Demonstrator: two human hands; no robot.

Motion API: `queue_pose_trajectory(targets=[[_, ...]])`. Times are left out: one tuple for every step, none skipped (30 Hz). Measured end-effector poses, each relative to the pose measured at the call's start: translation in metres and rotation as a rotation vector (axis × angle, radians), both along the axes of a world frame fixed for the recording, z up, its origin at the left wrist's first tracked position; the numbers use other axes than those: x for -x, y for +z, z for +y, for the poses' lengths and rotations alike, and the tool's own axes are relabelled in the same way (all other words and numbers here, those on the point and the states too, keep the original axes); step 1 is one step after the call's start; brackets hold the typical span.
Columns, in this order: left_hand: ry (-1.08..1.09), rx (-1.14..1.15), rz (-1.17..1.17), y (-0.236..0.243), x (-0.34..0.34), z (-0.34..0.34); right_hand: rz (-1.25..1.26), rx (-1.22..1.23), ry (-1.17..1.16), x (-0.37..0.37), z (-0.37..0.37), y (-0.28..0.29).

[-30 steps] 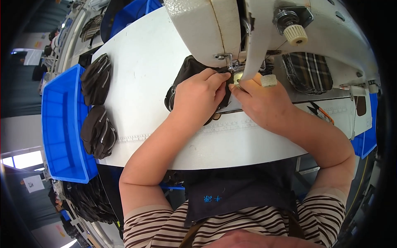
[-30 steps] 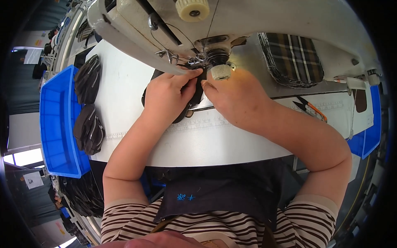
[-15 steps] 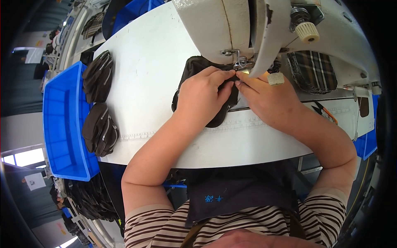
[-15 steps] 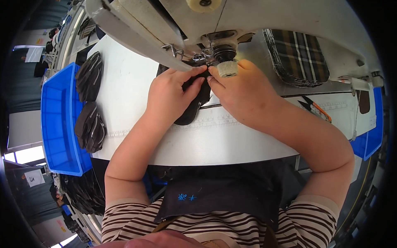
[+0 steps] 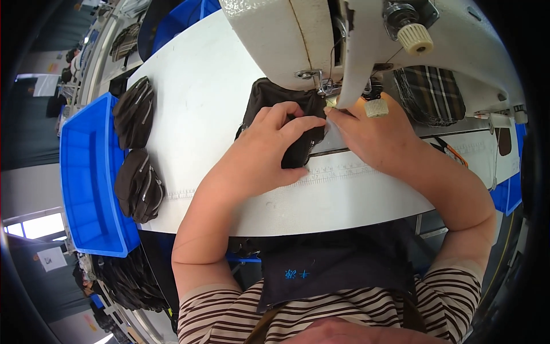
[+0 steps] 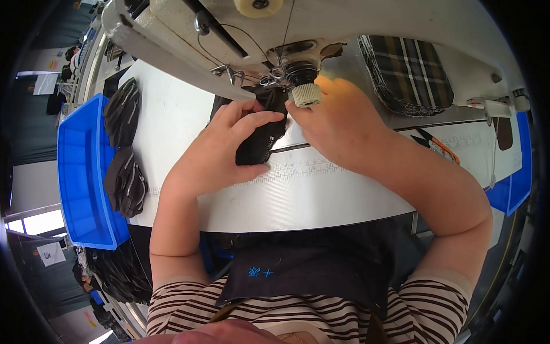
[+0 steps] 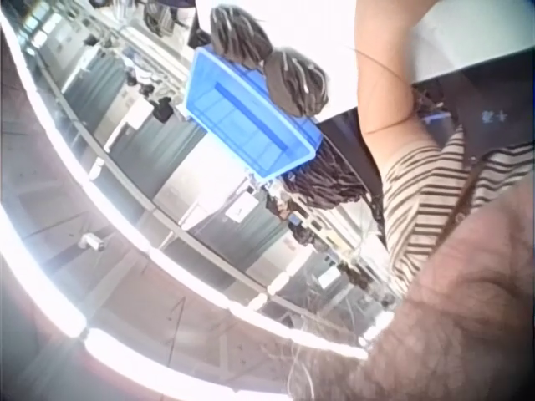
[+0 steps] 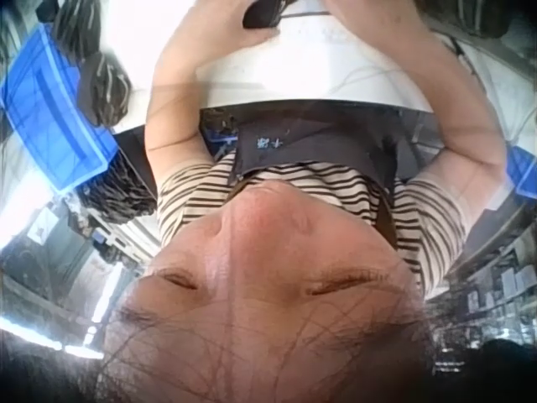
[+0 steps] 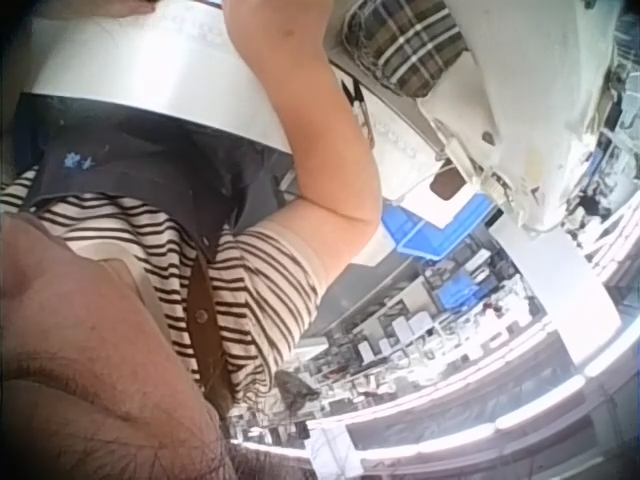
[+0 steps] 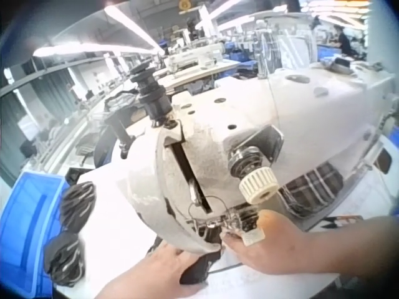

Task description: Sewing components of a small dark leather pouch using an industrial sewing machine.

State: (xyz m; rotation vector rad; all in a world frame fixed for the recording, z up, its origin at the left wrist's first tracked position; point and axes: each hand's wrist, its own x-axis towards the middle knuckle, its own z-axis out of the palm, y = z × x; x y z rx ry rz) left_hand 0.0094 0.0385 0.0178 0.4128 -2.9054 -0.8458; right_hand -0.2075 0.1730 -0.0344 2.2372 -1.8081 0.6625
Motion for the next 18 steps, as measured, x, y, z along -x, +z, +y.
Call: queue_pose_trajectory(targets=[[0.010,0.004,0.015,0.001,-0.001,-0.001,-0.005,0.006,-0.004,0.001,-0.001,0.001],[0.021,0.007,0.031,0.002,-0.001,-0.003,-0.003,0.006,-0.007,0.003,-0.002,0.001],[0.019,0.007,0.034,0.003,-0.002,-0.006,0.017,0.006,0.001,0.005,-0.001,0.001],[0.087,-0.059,-0.017,0.003,-0.003,-0.010,0.037,0.004,0.009,0.005,-0.001,0.001],[0.154,-0.124,-0.069,0.003,-0.003,-0.012,0.040,0.001,0.008,0.003,0.000,0.002],[0.153,-0.127,-0.065,0.003,-0.002,-0.014,0.099,-0.003,0.071,-0.002,0.002,0.004],[0.160,-0.167,-0.050,0.003,0.000,-0.015,0.159,-0.006,0.133,-0.007,0.004,0.006],[0.167,-0.206,-0.035,0.003,0.000,-0.016,0.163,-0.008,0.133,-0.012,0.003,0.003],[0.166,-0.208,-0.031,0.001,0.000,-0.015,0.133,0.068,0.193,-0.019,0.002,-0.003],[0.137,-0.167,0.037,-0.002,0.000,-0.011,0.103,0.143,0.255,-0.024,0.001,-0.005],[0.107,-0.126,0.104,-0.004,0.001,-0.008,0.107,0.141,0.258,-0.027,0.003,-0.002],[0.110,-0.128,0.108,-0.007,0.002,-0.006,0.070,0.023,0.264,-0.028,0.006,0.002],[0.091,-0.035,0.096,-0.008,0.003,-0.005,0.031,-0.094,0.270,-0.030,0.007,0.005],[0.072,0.058,0.083,-0.010,0.004,-0.003,0.031,-0.094,0.274,-0.032,0.008,0.005],[0.076,0.087,0.087,-0.014,0.006,-0.003,0.022,-0.102,0.267,-0.032,0.008,0.005],[0.076,0.087,0.087,-0.014,0.007,-0.003,0.013,-0.111,0.255,-0.032,0.009,0.005],[0.068,0.184,0.084,-0.013,0.008,-0.002,0.013,-0.111,0.256,-0.032,0.010,0.005],[0.060,0.281,0.079,-0.011,0.009,-0.001,0.049,-0.086,0.257,-0.032,0.011,0.005]])
